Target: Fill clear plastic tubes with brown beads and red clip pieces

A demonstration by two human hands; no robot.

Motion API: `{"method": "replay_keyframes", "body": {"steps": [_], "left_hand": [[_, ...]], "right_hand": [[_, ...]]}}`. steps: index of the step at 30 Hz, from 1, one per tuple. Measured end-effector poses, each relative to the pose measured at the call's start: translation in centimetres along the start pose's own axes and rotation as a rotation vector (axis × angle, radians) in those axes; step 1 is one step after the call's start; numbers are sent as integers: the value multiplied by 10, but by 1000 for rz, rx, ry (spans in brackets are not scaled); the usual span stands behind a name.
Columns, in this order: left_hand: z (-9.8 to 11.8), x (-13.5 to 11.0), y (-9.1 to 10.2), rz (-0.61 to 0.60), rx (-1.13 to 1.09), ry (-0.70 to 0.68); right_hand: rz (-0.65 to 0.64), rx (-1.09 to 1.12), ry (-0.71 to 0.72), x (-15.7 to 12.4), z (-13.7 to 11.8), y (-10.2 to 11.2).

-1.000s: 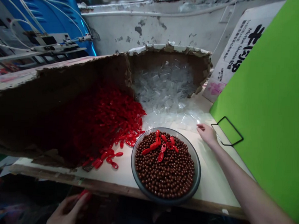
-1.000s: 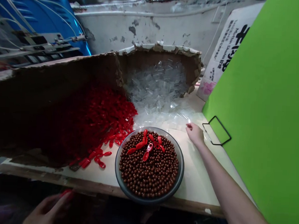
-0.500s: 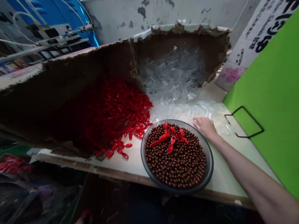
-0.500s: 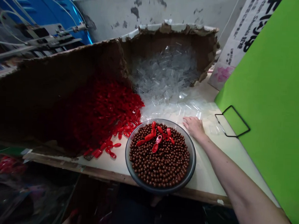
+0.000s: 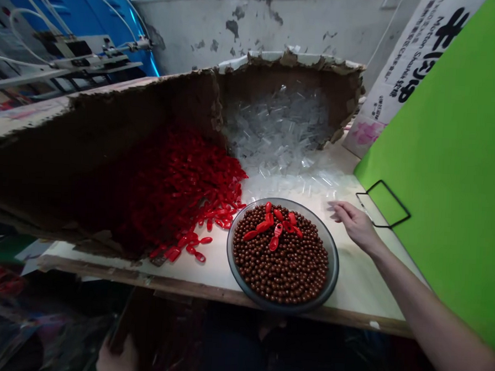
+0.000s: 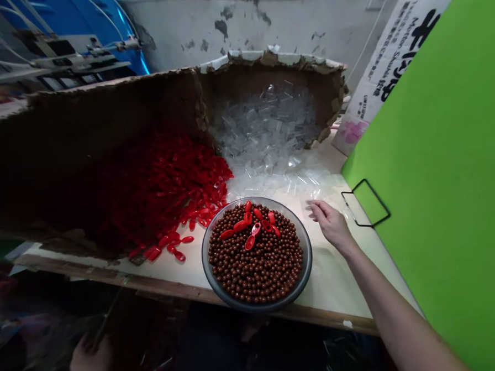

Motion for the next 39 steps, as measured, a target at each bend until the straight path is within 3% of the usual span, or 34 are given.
{"method": "replay_keyframes", "body": {"steps": [2,5,7,9,11,13,15,16,18,20,23,26,29,32,35,39], "left_hand": [[49,-9,-1,72,-51,-77],[152,-39,-8,106,-272,-314],[228,-65,-21,-8,-366,-539],[293,-94,-40,-207,-438,-713],[344,-122,-68,-530,-520,-812],[377,-149,-96,-864,-624,-803],[397,-169,-117,-1114,-742,-735],[403,-174,-124,-1179,-810,-684],[411,-165,-127,-1168,-980,-569],[412,-138,-113,-995,-1160,-486],[404,-89,-75,-680,-1286,-488],[386,-62,-58,-612,-1151,-481],[354,-53,-71,-648,-932,-408],[320,-42,-89,-577,-735,-400],[295,-28,-107,-508,-432,-431],[279,-19,-134,-547,-160,-470]], "right_hand": [[-26,184,45,-13,-20,0],[-153,271,89,-31,-50,-8],[-234,288,113,-41,-68,-15],[-316,354,133,-51,-85,-23],[-419,442,153,-60,-103,-35],[-492,488,174,-69,-122,-46],[-517,504,189,-76,-136,-56],[-518,506,188,-79,-140,-60],[-515,477,179,-83,-144,-65],[-491,375,175,-85,-140,-65],[-400,79,241,-81,-132,-52],[-335,-277,385,-72,-128,-46],[-375,-653,419,-60,-122,-62],[-445,-872,405,-54,-120,-88],[-518,-796,423,-53,-125,-111],[-624,-530,439,-51,-128,-125]]}}
Point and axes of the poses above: each hand's wrist, its own x-axis towards the middle knuckle, its own y-axis out of the back of the hand, z = x × y, the point moved 7 cm from there along x, towards the middle knuckle, and after that the axes turned 14 degrees about -z, right-handed, at the moved point
